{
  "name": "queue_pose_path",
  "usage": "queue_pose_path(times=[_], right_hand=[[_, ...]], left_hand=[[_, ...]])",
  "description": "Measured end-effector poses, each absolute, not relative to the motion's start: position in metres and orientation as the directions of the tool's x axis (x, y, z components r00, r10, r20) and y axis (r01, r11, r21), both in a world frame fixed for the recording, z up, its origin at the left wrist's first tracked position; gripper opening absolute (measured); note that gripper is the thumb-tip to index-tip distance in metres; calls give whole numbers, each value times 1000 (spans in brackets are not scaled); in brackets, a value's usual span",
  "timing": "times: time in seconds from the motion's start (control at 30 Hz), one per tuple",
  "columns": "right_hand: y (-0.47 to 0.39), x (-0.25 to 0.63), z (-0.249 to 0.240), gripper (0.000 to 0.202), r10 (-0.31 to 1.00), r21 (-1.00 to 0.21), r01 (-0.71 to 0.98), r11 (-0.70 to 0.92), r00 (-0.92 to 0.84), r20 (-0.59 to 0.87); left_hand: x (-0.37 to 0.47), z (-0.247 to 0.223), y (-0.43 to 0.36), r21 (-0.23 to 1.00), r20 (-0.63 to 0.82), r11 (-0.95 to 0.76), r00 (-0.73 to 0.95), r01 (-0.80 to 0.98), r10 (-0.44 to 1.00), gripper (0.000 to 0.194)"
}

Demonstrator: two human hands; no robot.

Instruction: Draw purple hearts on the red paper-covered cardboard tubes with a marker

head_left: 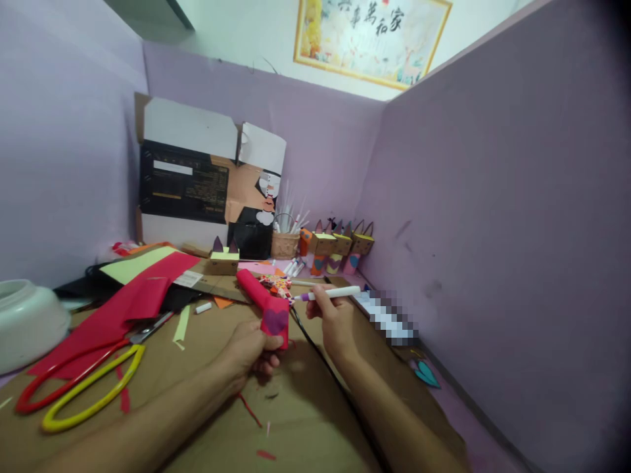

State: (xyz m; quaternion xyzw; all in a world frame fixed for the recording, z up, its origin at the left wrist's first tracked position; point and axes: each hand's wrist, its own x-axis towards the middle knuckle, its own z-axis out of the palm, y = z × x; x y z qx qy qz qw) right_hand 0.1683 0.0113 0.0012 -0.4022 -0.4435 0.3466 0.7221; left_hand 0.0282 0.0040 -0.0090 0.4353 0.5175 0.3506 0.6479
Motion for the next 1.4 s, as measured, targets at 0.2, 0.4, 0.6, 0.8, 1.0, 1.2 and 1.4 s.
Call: queue_pose_path(times=[0.2,0.4,0.6,0.8,1.0,1.2,1.4], right_hand=[[11,173,-6,25,809,-880,-23,474,407,425],[0,176,-9,24,787,-866,72,495,386,482],[-1,176,-9,24,773,-854,153,497,369,516],[-5,174,-12,25,790,-855,227,466,328,518],[-7,173,-14,26,795,-852,259,455,314,520],[-6,172,-17,27,792,-842,257,474,294,535],[-6,173,-16,22,790,-826,270,495,257,557]], left_hand=[[30,-13,5,951,-304,308,215,14,928,12],[25,-11,-1,947,-310,321,266,2,913,9],[25,-8,-1,947,-309,322,250,-11,917,10],[26,-9,-2,948,-309,318,226,-4,924,12],[25,-12,-1,950,-300,311,222,-16,928,15],[25,-11,0,947,-311,322,222,-12,924,18],[25,-11,-1,946,-313,323,214,-13,925,16]])
